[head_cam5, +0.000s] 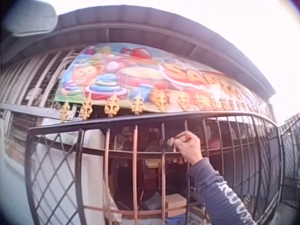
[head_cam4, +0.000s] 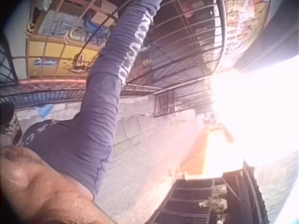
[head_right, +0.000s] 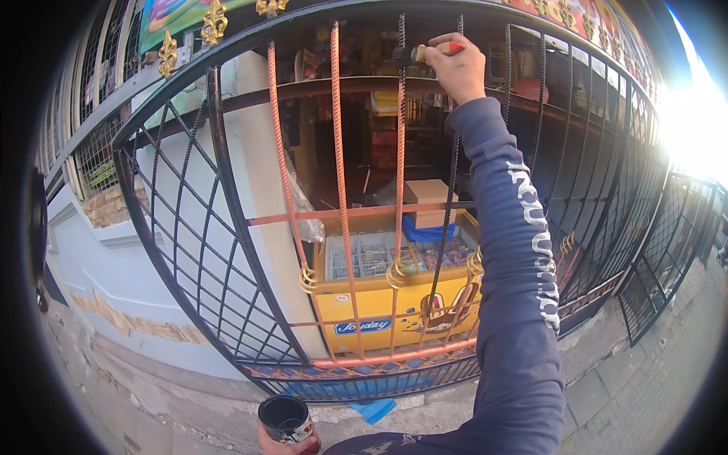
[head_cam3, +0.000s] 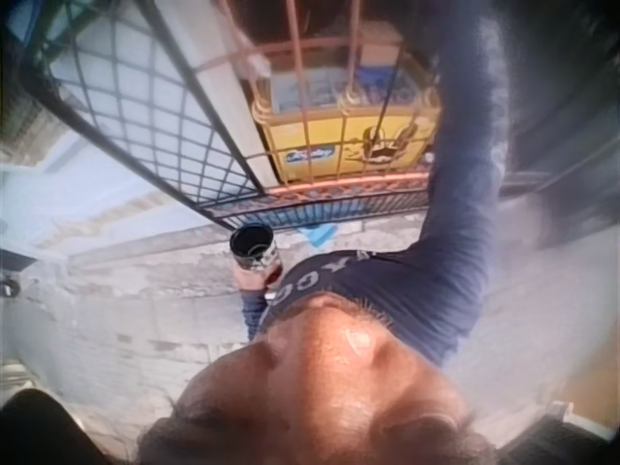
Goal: The person paints a metal gate with black paint using a brush. They repeatedly dip the brush into a paint can and apply paint to vertical bars and horizontal rails of the gate.
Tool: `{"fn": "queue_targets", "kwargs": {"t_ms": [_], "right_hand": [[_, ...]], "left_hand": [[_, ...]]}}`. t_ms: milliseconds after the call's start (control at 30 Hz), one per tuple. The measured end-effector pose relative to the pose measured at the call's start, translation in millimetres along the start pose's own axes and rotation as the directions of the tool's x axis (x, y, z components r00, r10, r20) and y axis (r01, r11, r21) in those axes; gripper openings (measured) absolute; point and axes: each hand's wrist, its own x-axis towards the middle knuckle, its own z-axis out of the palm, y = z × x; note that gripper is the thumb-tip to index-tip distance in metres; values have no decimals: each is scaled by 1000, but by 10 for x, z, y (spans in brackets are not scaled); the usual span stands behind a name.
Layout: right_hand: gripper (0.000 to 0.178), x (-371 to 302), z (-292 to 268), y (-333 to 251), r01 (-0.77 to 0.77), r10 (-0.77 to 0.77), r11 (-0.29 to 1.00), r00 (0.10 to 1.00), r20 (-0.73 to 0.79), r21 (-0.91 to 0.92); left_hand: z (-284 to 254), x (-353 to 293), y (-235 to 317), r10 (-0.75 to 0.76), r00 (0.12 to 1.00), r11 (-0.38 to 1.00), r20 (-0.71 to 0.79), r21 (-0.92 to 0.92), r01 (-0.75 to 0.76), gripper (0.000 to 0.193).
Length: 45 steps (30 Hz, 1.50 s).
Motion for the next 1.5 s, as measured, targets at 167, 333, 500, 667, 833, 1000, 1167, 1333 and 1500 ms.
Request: {"fn": "queue_targets", "kwargs": {"t_ms": [167,333,500,667,833,1000,1167,1333,1500], "right_hand": [[17,213,-50,197,49,-20,926,997,-80,375],[17,223,-10,61,132,-117,986,982,-147,98],[8,227,91,-153,302,-303,953,943,140,31],[11,468,129,-255,468,-466,884,881,-89,1],[13,451,76,-269,290,-279,955,950,-143,64],[13,159,72,-165,312,-313,949,949,29,37],[17,-163,-79,-59,305,-308,950,950,-42,-64],[18,-436,-146,17,260,-262,963,965,-16,-71],[18,-566,-99,30,282,-284,959,953,102,35]], "left_hand": [[30,-24,65,-26,999,999,-29,47,27,94],[56,-35,134,7,1000,1000,7,24,-7,94],[139,-33,104,-17,1000,997,20,-73,19,93],[205,-35,115,-4,999,992,40,-123,9,91],[216,-66,118,28,1000,996,-6,-88,-28,92],[188,-96,22,59,998,998,6,14,-59,92],[198,-114,-43,53,998,997,-16,61,-52,88],[251,-121,32,-89,992,985,87,-140,100,82],[266,-55,192,-51,995,987,82,-149,63,85]]}}
